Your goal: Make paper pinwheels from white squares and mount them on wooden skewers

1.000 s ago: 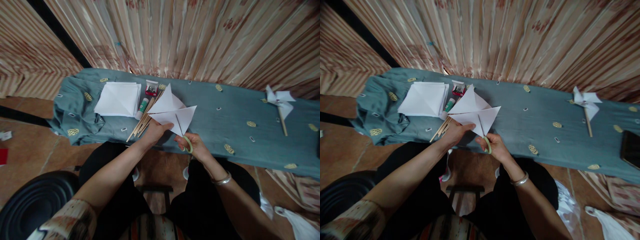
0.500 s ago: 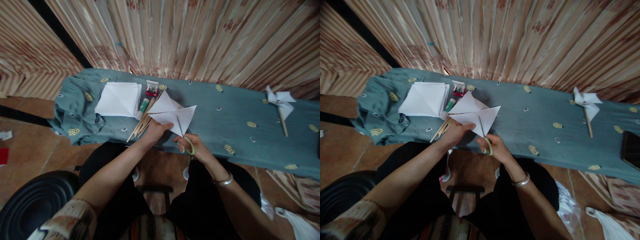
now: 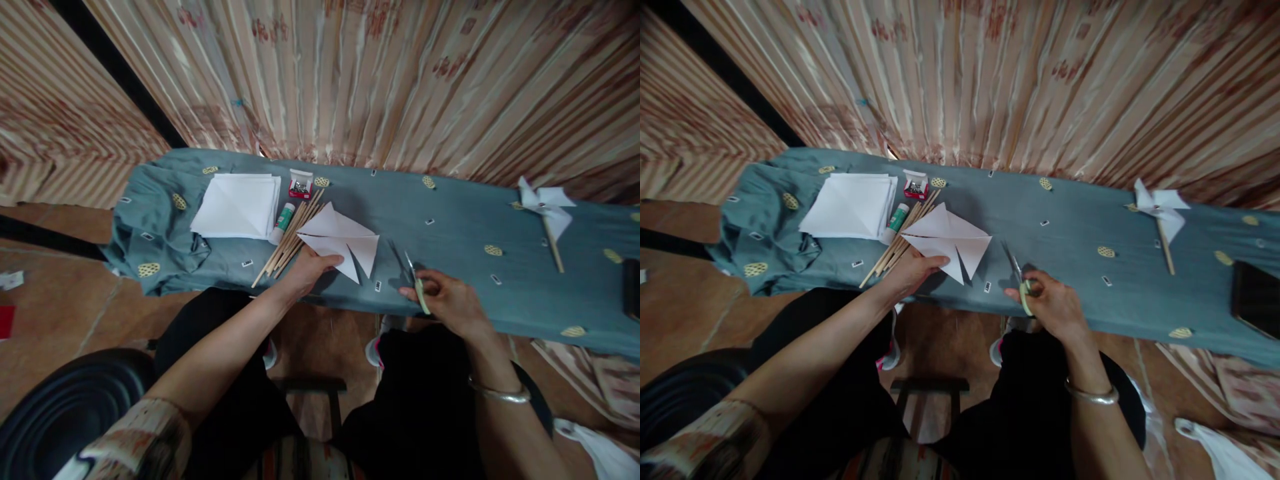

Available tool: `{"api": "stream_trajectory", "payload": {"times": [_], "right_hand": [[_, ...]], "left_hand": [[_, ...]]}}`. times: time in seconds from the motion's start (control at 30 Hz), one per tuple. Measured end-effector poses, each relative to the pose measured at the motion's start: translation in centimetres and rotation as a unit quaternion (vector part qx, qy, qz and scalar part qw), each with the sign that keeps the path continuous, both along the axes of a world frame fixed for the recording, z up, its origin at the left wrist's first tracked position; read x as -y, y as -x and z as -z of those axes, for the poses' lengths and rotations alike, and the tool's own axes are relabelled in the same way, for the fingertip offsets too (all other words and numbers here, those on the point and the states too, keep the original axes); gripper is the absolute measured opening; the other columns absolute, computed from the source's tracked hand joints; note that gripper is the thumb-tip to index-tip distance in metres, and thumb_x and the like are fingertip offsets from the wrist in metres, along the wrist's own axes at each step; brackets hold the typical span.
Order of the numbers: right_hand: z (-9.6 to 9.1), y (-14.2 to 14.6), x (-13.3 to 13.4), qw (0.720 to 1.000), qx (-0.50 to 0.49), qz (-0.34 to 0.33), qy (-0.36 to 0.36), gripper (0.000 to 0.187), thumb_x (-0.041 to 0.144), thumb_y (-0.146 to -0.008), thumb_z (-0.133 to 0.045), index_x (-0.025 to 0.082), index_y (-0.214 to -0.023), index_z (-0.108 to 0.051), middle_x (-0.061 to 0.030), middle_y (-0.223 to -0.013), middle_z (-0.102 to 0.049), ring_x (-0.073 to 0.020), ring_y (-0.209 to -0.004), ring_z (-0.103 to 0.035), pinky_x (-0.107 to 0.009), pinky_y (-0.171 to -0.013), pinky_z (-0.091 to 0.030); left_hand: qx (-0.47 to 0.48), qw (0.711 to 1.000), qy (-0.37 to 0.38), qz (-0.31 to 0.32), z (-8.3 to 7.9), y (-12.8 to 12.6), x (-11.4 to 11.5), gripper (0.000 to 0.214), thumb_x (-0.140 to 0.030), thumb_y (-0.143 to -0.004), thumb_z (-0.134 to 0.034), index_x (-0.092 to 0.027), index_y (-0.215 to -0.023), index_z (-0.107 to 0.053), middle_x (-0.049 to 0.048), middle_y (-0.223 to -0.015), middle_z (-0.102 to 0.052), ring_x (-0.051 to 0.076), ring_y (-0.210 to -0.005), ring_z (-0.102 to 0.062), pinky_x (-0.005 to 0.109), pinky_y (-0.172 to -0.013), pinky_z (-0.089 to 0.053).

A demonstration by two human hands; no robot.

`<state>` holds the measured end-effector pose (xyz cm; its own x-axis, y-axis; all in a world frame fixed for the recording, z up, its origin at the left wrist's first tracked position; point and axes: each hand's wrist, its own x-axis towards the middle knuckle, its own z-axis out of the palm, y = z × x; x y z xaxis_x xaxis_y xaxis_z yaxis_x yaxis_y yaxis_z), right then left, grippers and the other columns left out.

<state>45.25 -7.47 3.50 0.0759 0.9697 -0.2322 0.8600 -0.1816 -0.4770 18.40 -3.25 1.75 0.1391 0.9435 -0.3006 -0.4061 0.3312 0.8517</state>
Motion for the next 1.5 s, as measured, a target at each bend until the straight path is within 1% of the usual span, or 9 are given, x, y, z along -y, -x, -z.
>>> {"api": "stream_trajectory", "payload": {"times": [0.1,0.23,0.47,0.77,0.97,1.1,1.27,1.37,1.5], "right_hand": [[0.7,-0.3,-0.7,0.980,0.174,0.041,-0.084,0.055,0.056,-0.074,-0.070,0.018,-0.114,-0.067,-0.0119,-0.083,-0.076,-0.0312,-0.079,-0.071,-0.036,-0.065,-0.049],[0.9,0.3,-1.8,0.966,0.234,0.035,-0.104,0.059,0.056,-0.082,-0.062,0.013,-0.122,-0.063,-0.0184,-0.089,-0.075,-0.0341,-0.085,-0.071,-0.039,-0.072,-0.051],[0.8,0.7,-2.9,0.970,0.222,0.027,-0.096,0.057,0.050,-0.081,-0.063,0.011,-0.123,-0.062,-0.0197,-0.099,-0.074,-0.0357,-0.095,-0.070,-0.042,-0.079,-0.051],[2.1,-1.4,-3.9,0.987,0.123,0.000,-0.100,0.061,0.050,-0.075,-0.064,0.015,-0.125,-0.062,-0.0166,-0.115,-0.072,-0.0348,-0.102,-0.069,-0.043,-0.083,-0.053],[2.2,-2.1,-4.0,0.991,0.096,-0.015,-0.090,0.061,0.052,-0.074,-0.063,0.014,-0.121,-0.065,-0.0171,-0.115,-0.072,-0.0355,-0.101,-0.069,-0.046,-0.084,-0.053],[1.9,-1.6,-3.8,0.985,0.083,0.014,-0.151,0.053,0.054,-0.077,-0.060,0.016,-0.112,-0.069,-0.0149,-0.100,-0.075,-0.0323,-0.088,-0.071,-0.043,-0.076,-0.054],[2.1,0.7,-3.7,0.971,0.058,0.035,-0.231,0.052,0.056,-0.083,-0.049,0.015,-0.106,-0.072,-0.0155,-0.093,-0.075,-0.0319,-0.086,-0.071,-0.044,-0.078,-0.054],[2.5,2.3,-3.8,0.965,0.054,-0.007,-0.258,0.052,0.055,-0.087,-0.046,0.015,-0.106,-0.072,-0.0160,-0.098,-0.075,-0.0308,-0.088,-0.070,-0.045,-0.081,-0.054],[2.8,4.1,-3.8,0.958,0.039,-0.047,-0.281,0.051,0.055,-0.091,-0.044,0.015,-0.106,-0.071,-0.0150,-0.097,-0.075,-0.0283,-0.086,-0.070,-0.044,-0.082,-0.055]], "left_hand": [[0.005,1.000,0.015,0.026,0.3,-0.7,0.5,0.039,-0.022,-0.049,-0.083,-0.015,-0.085,-0.069,0.0089,-0.090,-0.076,0.026,-0.090,-0.069,0.039,-0.085,-0.054],[0.001,0.998,0.025,0.058,0.6,-1.2,0.8,0.042,-0.024,-0.050,-0.085,-0.013,-0.088,-0.070,0.0097,-0.091,-0.076,0.026,-0.091,-0.070,0.039,-0.086,-0.054],[0.016,0.996,0.036,0.076,-0.2,-0.2,1.4,0.049,-0.032,-0.052,-0.090,-0.013,-0.092,-0.069,0.0078,-0.089,-0.075,0.021,-0.083,-0.071,0.034,-0.080,-0.058],[-0.032,0.983,0.106,0.145,-0.5,2.9,3.2,0.052,-0.057,-0.066,-0.078,-0.011,-0.085,-0.062,0.0100,-0.078,-0.074,0.017,-0.055,-0.070,0.022,-0.045,-0.049],[-0.083,0.980,0.034,0.178,-0.5,4.7,3.8,0.049,-0.059,-0.065,-0.077,-0.012,-0.076,-0.064,-0.0001,-0.055,-0.064,0.009,-0.039,-0.055,0.019,-0.040,-0.039],[-0.199,0.974,-0.087,0.070,-0.5,7.2,2.3,0.036,-0.049,-0.074,-0.070,-0.014,-0.081,-0.068,-0.0006,-0.062,-0.063,0.009,-0.044,-0.052,0.023,-0.047,-0.043],[-0.498,0.818,-0.278,-0.081,0.3,11.1,-0.3,0.025,-0.026,-0.079,-0.063,-0.018,-0.101,-0.072,0.0091,-0.105,-0.067,0.023,-0.100,-0.062,0.038,-0.091,-0.051],[-0.612,0.734,-0.289,-0.054,0.9,11.9,-1.2,0.036,-0.023,-0.082,-0.060,-0.015,-0.117,-0.066,0.0119,-0.111,-0.065,0.028,-0.109,-0.056,0.044,-0.099,-0.048],[-0.682,0.674,-0.284,-0.012,1.1,11.3,-1.8,0.043,-0.025,-0.087,-0.057,-0.011,-0.127,-0.058,0.0152,-0.116,-0.064,0.030,-0.109,-0.056,0.045,-0.098,-0.047]]}}
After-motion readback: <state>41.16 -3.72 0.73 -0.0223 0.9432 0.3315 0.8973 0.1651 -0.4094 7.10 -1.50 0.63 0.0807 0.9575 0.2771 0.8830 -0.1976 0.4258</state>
